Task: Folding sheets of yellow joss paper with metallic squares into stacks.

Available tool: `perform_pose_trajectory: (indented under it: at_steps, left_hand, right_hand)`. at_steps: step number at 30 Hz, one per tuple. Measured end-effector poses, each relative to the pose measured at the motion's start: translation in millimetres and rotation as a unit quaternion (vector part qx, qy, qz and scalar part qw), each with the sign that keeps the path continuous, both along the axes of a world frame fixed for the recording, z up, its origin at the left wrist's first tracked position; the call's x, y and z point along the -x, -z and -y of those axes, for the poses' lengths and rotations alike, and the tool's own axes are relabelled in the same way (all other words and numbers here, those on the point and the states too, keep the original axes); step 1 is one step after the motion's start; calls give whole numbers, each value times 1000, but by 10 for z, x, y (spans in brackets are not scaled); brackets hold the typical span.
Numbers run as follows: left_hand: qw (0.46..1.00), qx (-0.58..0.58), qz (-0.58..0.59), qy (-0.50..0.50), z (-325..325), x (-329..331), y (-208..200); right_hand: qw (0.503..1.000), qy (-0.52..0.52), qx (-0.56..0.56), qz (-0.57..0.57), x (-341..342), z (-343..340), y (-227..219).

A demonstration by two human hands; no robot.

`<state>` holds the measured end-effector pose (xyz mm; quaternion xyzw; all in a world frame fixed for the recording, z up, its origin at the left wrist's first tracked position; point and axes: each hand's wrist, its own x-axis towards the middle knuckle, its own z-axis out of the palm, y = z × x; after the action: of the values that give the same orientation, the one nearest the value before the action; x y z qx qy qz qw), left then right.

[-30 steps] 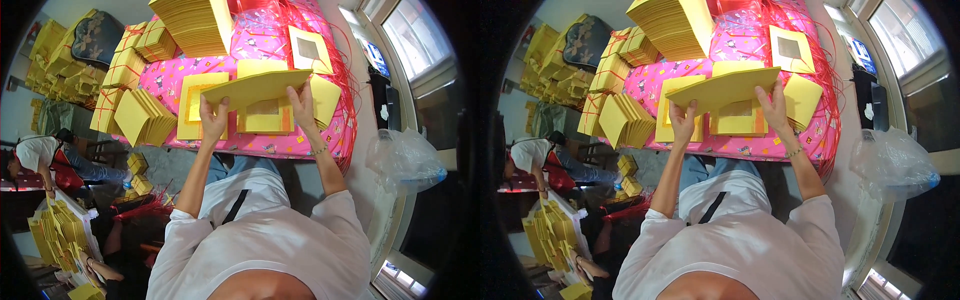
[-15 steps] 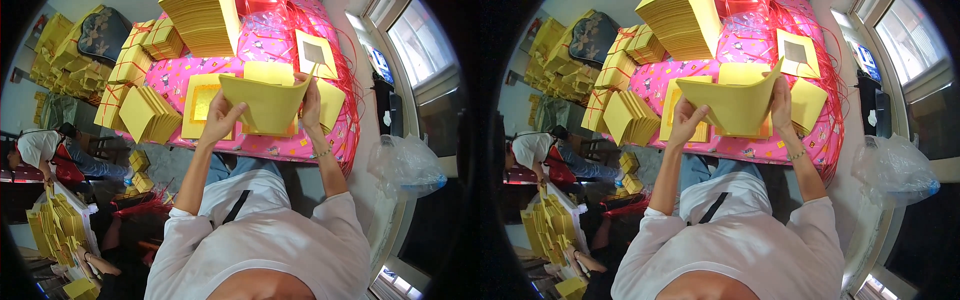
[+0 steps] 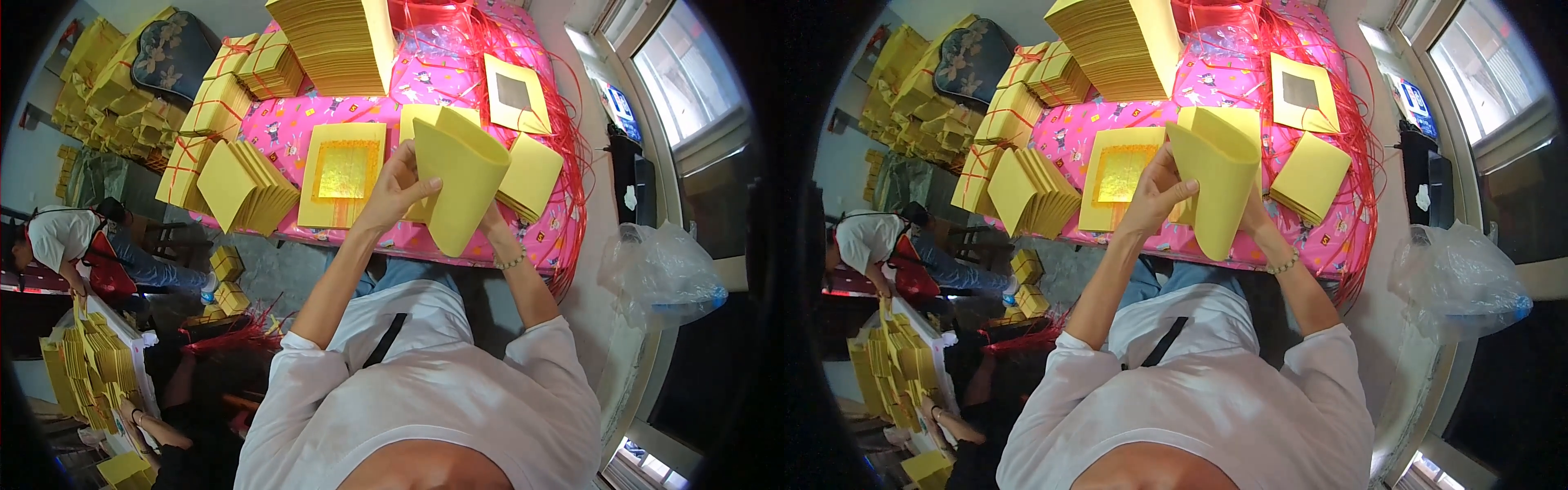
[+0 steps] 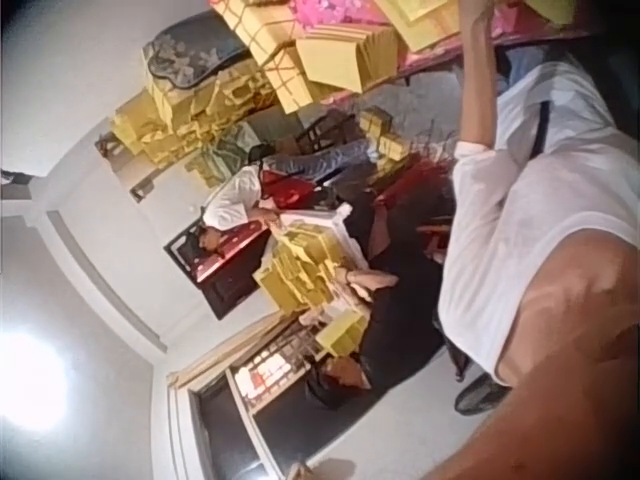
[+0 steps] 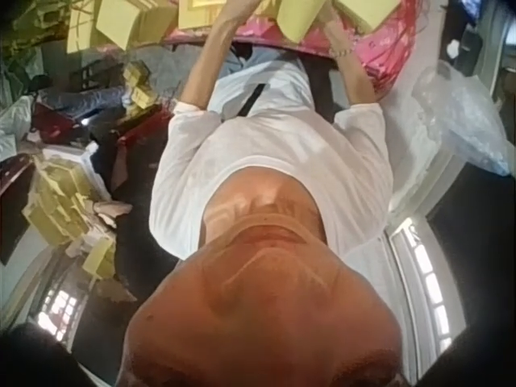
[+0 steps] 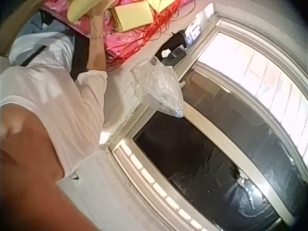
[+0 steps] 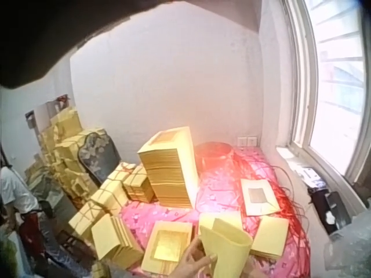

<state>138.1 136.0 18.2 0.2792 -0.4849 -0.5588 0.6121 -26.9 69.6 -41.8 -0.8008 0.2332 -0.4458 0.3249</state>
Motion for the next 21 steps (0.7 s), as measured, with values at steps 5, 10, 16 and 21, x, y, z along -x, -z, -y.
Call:
perform_pose_trajectory:
  at_steps: [5,10,16,21]
  left_hand:
    - [995,40,-31,-85,143,2,82]
    - [987,61,51,-139,206,14,286]
    - [978,63,144,-140,153,66,474]
    - [981,38,133,-134,165,84,433]
  right_hand:
    - [905,-68,-330,259,49,-54,-378]
    - [970,-88,-156,162,132,-126,-434]
    - [979,-8,-199,55,146,-183,-276]
    - [975,2,-217,46,164,-123,-172]
